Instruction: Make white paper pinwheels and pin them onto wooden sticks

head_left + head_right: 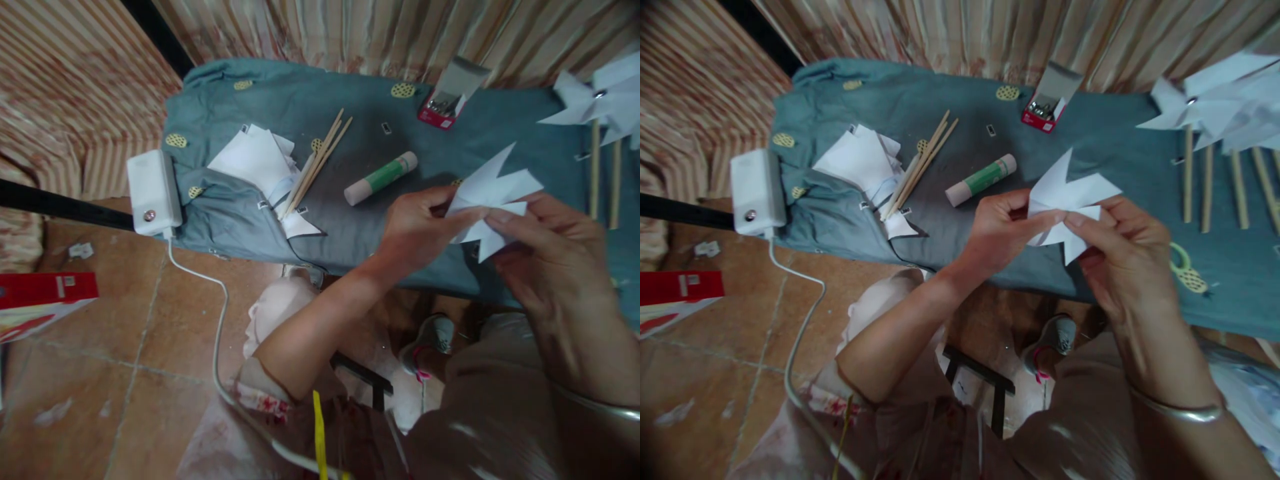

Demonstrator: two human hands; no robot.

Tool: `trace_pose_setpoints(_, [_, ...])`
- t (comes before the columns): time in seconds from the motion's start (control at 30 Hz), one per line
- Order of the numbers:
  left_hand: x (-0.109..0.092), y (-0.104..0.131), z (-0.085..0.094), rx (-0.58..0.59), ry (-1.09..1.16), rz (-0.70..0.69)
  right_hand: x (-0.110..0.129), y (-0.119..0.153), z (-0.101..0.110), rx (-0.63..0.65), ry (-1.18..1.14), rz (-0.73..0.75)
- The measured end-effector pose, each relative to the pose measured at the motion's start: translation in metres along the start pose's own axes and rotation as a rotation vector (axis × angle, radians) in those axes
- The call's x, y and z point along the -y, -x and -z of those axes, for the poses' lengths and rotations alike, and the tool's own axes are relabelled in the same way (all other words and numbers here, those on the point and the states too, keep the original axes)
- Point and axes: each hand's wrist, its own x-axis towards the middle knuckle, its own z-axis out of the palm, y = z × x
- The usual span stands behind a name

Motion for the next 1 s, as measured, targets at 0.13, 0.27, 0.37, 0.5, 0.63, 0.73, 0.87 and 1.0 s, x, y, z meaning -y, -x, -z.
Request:
trace_pose_setpoints(0.13, [-0.003,0.000,0.004,0.047,0.068,-0.053,-0.002,0.000,-0.001,0.067,-0.037,-0.033])
trace_pose_setpoints(0.27, [-0.005,-0.001,0.007,0.004,0.070,-0.024,-0.005,-0.001,0.001,0.137,-0.030,-0.087])
trace_pose_setpoints(0.37, [-0.006,-0.001,0.008,0.002,0.080,-0.010,-0.009,-0.002,0.001,0.141,-0.052,-0.112])
trace_pose_setpoints(0.5, [-0.005,-0.001,0.010,-0.002,0.099,0.011,-0.012,-0.002,0.001,0.156,-0.088,-0.152])
trace_pose_setpoints(0.63, [-0.004,-0.001,0.010,-0.018,0.092,0.031,-0.011,-0.003,0.002,0.153,-0.113,-0.183])
trace_pose_setpoints(0.73, [-0.005,-0.001,0.010,-0.013,0.090,0.040,-0.010,-0.005,0.005,0.163,-0.122,-0.193])
trace_pose_setpoints(0.87, [-0.004,0.000,0.011,-0.008,0.036,0.047,-0.009,-0.006,0.010,0.206,-0.096,-0.194])
trace_pose_setpoints(1.0, [-0.003,0.002,0.011,-0.024,-0.001,0.052,-0.007,-0.007,0.013,0.245,-0.092,-0.206])
